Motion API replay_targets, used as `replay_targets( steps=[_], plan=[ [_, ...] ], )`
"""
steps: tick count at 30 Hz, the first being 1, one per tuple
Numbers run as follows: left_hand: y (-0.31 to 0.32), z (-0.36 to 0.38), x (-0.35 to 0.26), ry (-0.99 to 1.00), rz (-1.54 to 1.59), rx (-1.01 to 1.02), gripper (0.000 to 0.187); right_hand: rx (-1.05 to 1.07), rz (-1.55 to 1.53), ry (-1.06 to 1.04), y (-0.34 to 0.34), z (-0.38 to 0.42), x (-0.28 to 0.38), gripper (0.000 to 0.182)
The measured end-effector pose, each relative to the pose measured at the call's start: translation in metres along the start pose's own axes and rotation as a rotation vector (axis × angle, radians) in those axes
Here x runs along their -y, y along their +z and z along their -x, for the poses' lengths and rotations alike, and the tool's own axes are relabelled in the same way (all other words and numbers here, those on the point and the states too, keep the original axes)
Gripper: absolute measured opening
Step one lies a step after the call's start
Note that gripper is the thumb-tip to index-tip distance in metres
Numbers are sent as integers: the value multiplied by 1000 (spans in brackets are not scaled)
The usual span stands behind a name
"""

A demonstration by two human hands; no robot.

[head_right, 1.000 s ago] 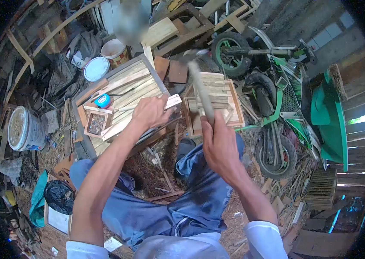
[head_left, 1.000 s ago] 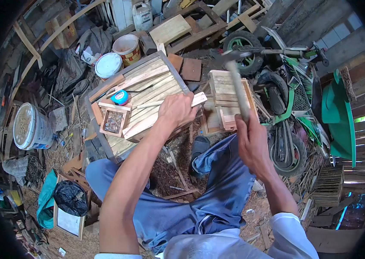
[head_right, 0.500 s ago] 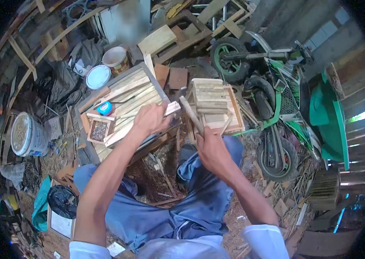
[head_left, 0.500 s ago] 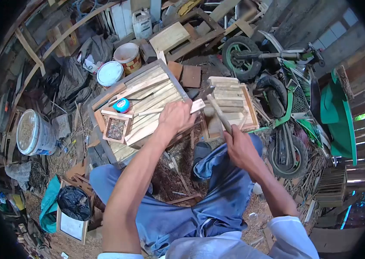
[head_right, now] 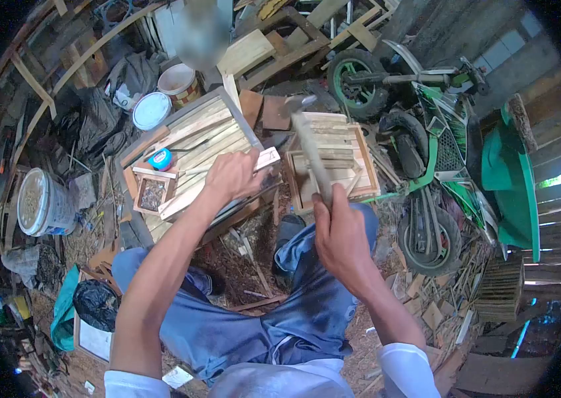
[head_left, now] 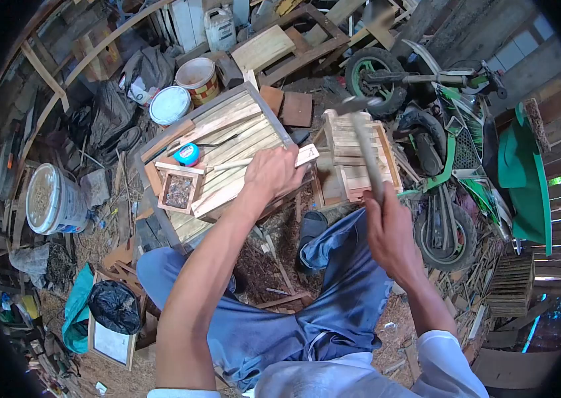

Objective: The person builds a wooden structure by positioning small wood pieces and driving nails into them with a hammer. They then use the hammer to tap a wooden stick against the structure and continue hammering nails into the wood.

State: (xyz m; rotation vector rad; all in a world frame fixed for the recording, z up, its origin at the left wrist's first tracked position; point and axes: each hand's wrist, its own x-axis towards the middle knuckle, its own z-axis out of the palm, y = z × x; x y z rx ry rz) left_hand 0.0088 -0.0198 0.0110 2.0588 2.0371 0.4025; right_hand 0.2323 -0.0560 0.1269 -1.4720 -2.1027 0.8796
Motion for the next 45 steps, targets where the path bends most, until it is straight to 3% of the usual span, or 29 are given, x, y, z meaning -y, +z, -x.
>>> replay_targets(
  steps=[3,7,11,16,24,33,37,41,45],
  plan=[
    [1,1,2,34,15,-38,43,-6,-19,-40,-4,-1,1,17],
    [0,5,1,17,29,-59,43,151,107,-117,-11,-14,-23,23],
    [3,7,7,47,47,-60,43,200,354,-531,-21,-37,-59,26],
    [9,4,8,49,26,-72,41,238,437,-703,-20,-49,-77,28],
    [-10,4,-3,18,32,-62,30,175,415,-589,-22,-57,-93,29],
    [-12,10,-12,-37,11,-52,42,153,393,-517,-21,-49,-123,32],
    [-17,8,-13,-78,-27,46,45,126,382,-479,-25,-43,-117,30],
    [-9,10,-10,-37,-10,-67,44,119,337,-497,-26,-34,-122,30],
    [-8,8,-10,-60,-44,-43,42,90,373,-515,-25,-27,-129,30]
  ],
)
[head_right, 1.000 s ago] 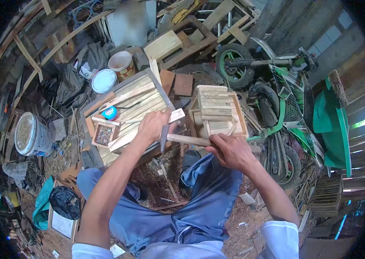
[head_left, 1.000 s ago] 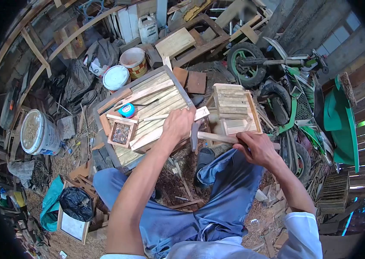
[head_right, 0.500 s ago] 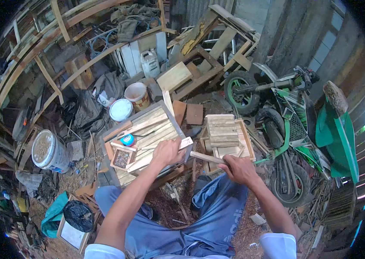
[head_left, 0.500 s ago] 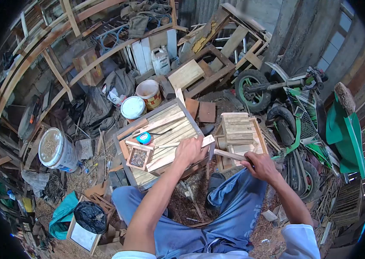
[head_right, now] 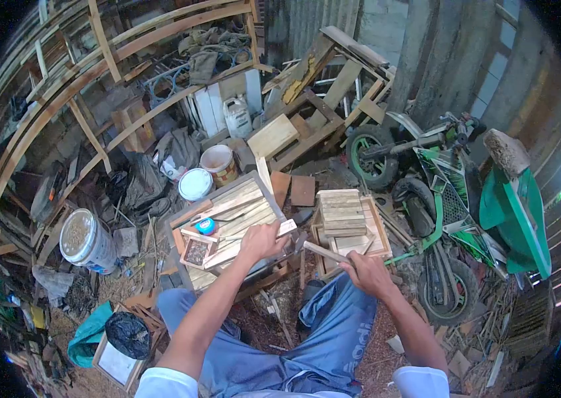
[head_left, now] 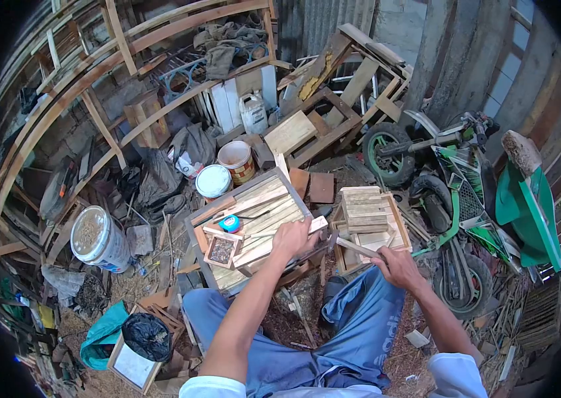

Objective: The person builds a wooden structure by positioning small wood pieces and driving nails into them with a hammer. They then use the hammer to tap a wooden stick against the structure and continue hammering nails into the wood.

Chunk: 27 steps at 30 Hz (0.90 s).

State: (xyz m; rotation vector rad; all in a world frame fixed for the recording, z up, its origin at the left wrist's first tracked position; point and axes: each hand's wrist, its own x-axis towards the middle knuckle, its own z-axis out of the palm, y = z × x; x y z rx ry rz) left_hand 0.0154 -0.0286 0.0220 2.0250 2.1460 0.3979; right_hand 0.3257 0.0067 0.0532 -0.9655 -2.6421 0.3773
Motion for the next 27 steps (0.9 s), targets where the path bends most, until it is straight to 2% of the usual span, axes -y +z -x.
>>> replay_targets(
  steps=[7,15,17,20,22,23,27],
  plan=[
    [4,4,0,25,-14,-47,44,-6,68,127,10,5,5,33],
    [3,3,0,-20,33,-92,49,26,-42,177,2,-4,8,34],
    [1,2,2,-56,49,-115,54,9,-87,113,-1,-8,16,34],
    [1,-2,2,-93,41,-12,46,-21,-89,-9,-2,-15,30,34],
    [-1,0,0,-71,31,-62,42,-18,-23,-28,3,-22,32,34],
    [0,1,0,-60,26,-88,41,46,-48,28,10,-28,24,33],
    [4,1,5,24,-31,-107,40,-1,-27,-152,1,-38,15,33]
  ],
)
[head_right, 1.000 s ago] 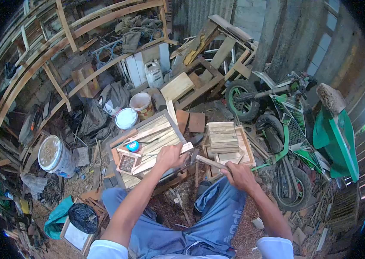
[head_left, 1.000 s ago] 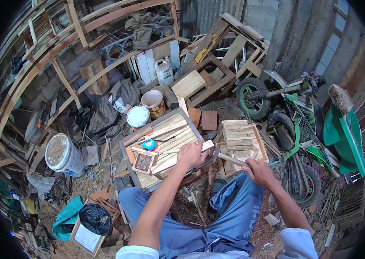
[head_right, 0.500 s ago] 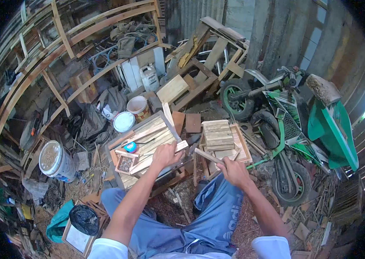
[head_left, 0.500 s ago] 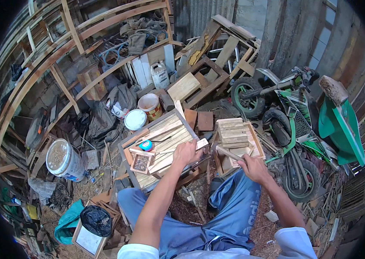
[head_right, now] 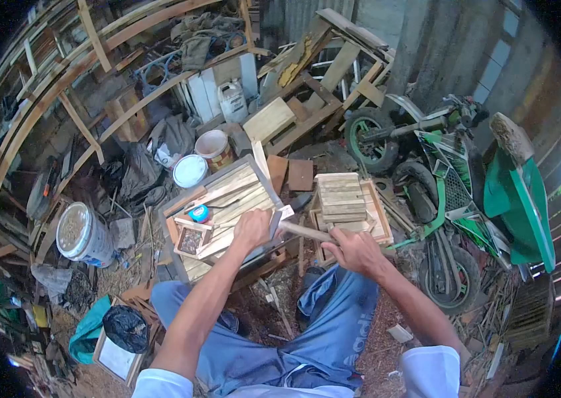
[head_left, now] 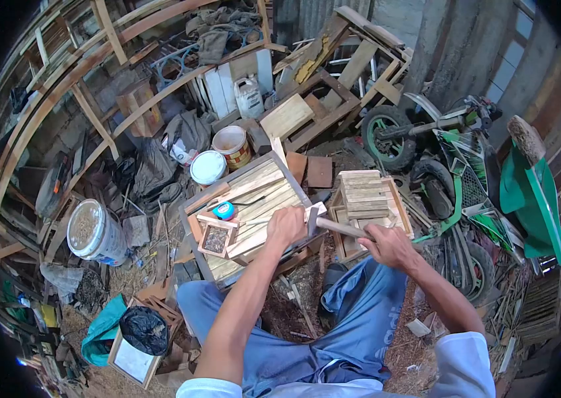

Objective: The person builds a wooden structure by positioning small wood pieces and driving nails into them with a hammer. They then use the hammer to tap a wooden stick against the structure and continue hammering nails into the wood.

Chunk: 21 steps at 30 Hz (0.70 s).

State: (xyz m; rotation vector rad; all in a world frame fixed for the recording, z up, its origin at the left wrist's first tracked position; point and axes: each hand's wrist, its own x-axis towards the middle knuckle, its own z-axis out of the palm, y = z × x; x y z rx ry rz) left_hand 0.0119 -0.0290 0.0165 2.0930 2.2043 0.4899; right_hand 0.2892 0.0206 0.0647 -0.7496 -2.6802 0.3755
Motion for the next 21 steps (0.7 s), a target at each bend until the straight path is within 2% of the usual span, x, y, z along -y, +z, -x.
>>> replay_targets(
  steps=[3,4,7,8,11,12,15,16,19,20,21],
  plan=[
    [-1,0,0,-27,12,29,34,53,15,-109,-4,-3,0,33],
    [0,0,0,-31,-3,30,36,127,37,-32,-2,-4,-8,32],
    [9,-5,3,-47,29,76,46,13,125,-68,6,-13,-22,33],
    [12,-6,7,-9,17,97,49,117,117,-12,5,-9,-19,33],
    [4,-3,2,-31,47,87,49,2,56,-289,-1,-11,-6,34],
    [3,-7,0,-73,26,166,51,150,66,-144,6,-10,-21,33],
    [9,-8,-1,-82,18,131,55,18,221,-130,13,-14,-37,31],
    [11,-7,3,-37,7,83,54,36,169,-184,8,-11,-32,30],
    [3,-7,0,-65,11,157,57,44,94,-309,-3,-8,-18,30],
    [3,-8,0,-70,11,170,56,98,-9,-218,6,-7,-31,30],
    [6,-8,-4,-73,16,155,56,74,51,-204,8,-6,-37,30]
  ],
)
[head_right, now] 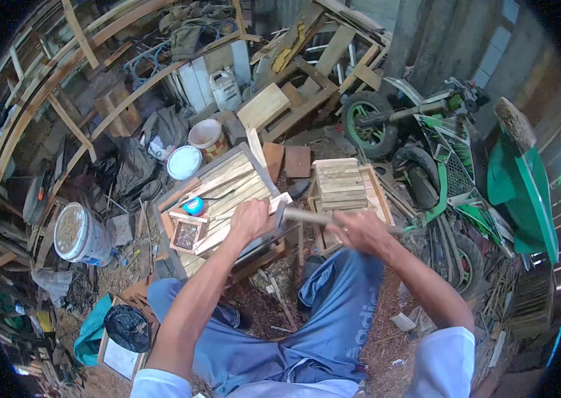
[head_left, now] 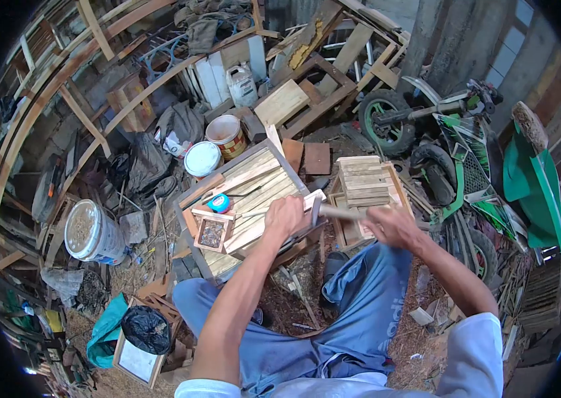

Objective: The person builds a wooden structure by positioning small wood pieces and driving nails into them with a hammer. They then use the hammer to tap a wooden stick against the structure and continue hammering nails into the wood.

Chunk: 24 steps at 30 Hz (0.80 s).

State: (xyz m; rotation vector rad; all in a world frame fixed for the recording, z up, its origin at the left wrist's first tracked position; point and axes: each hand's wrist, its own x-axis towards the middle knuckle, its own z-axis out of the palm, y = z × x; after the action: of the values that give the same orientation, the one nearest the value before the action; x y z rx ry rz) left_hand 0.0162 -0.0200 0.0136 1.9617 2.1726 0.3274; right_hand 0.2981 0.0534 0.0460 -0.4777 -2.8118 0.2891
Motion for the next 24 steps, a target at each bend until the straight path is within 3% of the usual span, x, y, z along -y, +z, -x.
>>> replay_targets(
  steps=[2,3,6,7,10,14,15,18,22,24],
  plan=[
    [2,0,1,-12,-1,-44,57,-50,124,20,2,-3,-9,29],
    [11,-3,10,39,-23,-55,55,10,100,-24,-1,-4,-2,30],
    [0,3,2,32,25,-73,52,-71,20,-216,-9,-10,17,33],
    [0,3,3,26,13,-43,49,-116,-45,-128,5,-8,5,34],
    [2,1,0,-34,-19,-27,48,33,129,80,4,-7,-11,33],
    [-2,2,0,19,-14,-46,51,-67,-4,-180,-8,-5,14,38],
    [-3,2,-1,-2,1,-4,51,-3,-104,-31,-2,-3,8,38],
    [6,0,-1,-24,4,-53,52,22,132,119,0,-4,-3,33],
    [-4,5,-1,71,-9,-69,47,-103,-9,-207,-1,-5,8,40],
    [2,3,-5,24,-38,-26,42,-41,-4,-30,7,-2,-9,40]
  ],
)
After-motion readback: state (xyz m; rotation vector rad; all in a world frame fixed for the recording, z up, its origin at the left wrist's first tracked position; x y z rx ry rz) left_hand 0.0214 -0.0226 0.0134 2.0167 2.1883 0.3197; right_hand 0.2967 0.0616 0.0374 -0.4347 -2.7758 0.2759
